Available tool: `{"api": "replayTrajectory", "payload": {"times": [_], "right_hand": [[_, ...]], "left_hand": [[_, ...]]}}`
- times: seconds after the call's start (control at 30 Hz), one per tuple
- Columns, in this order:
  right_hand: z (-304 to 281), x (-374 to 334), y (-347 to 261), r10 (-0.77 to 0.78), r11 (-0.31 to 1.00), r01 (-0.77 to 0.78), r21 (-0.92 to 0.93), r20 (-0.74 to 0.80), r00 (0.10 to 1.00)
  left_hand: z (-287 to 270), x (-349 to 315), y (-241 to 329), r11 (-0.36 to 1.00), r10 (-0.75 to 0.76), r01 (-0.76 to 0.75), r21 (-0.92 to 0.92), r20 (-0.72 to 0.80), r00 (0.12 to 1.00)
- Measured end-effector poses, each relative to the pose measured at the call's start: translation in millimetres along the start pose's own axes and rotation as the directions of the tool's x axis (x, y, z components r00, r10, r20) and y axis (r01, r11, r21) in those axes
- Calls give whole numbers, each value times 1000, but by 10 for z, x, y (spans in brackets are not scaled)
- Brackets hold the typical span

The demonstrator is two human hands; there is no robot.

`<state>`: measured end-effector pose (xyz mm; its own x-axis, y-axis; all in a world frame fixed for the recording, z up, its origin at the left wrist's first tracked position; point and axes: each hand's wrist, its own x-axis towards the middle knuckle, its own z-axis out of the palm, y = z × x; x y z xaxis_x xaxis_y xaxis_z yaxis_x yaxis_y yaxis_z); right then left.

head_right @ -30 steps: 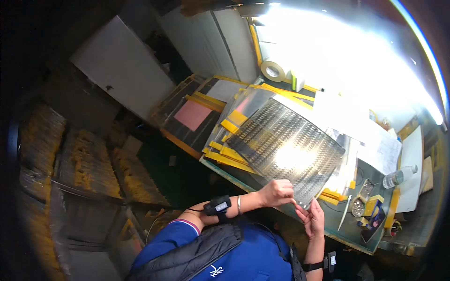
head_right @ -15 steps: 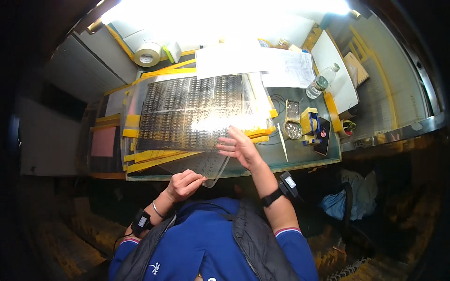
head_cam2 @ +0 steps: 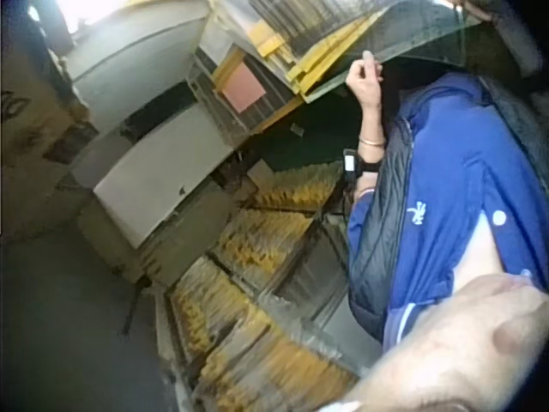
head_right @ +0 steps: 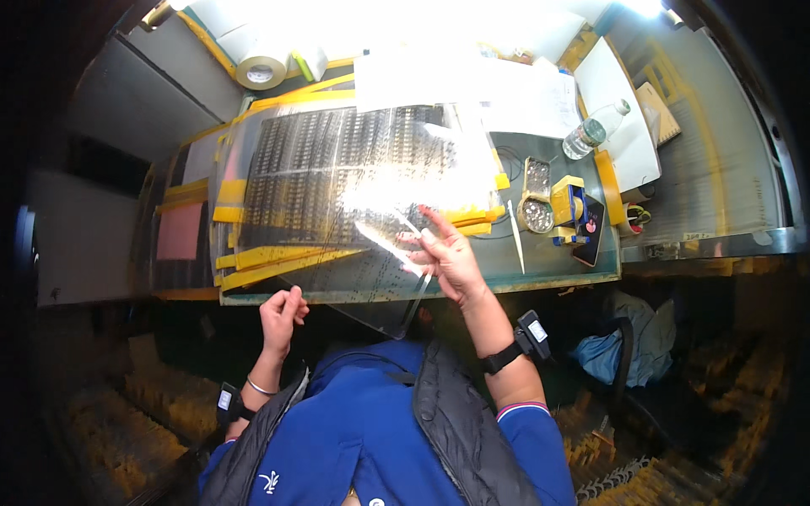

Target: Inspecting and marking circular patterns on large etched sheets at a workbench.

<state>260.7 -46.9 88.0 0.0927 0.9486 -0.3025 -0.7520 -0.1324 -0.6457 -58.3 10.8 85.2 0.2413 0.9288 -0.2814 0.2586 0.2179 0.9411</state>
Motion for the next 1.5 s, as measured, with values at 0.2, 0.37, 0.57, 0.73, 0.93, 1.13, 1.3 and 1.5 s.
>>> {"api": "replayTrajectory", "payload": {"times": [0.2, 0.37, 0.57, 0.73, 0.93, 1.13, 1.3, 1.5], "right_hand": [[68, -103, -207, -1, 998, 0, -68, -9, 1000], [61, -129, -250, -9, 997, 10, -82, 10, 1000], [129, -197, -263, 9, 997, -10, -75, -13, 1000], [131, -188, -256, 9, 999, -9, -41, 15, 1000], [153, -190, -303, -10, 999, 12, -37, 48, 999], [137, -164, -294, -3, 999, 5, -35, 42, 999], [221, -192, -302, -36, 998, 40, -47, 80, 996], [241, -202, -331, -67, 997, 70, -22, 132, 989]], "left_hand": [[10, 18, 368, 861, -128, 260, -437, 308, 943], [38, -44, 580, 896, -53, 169, -411, 278, 959], [72, -171, 686, 893, 0, 109, -438, 240, 971], [68, -240, 700, 897, 16, 83, -435, 221, 975], [72, -299, 746, 904, 6, 80, -420, 199, 980], [73, -336, 760, 899, 67, 47, -436, 244, 968], [64, -374, 772, 898, 90, 42, -439, 275, 957], [141, -413, 871, 923, 70, 85, -375, 381, 922]]}}
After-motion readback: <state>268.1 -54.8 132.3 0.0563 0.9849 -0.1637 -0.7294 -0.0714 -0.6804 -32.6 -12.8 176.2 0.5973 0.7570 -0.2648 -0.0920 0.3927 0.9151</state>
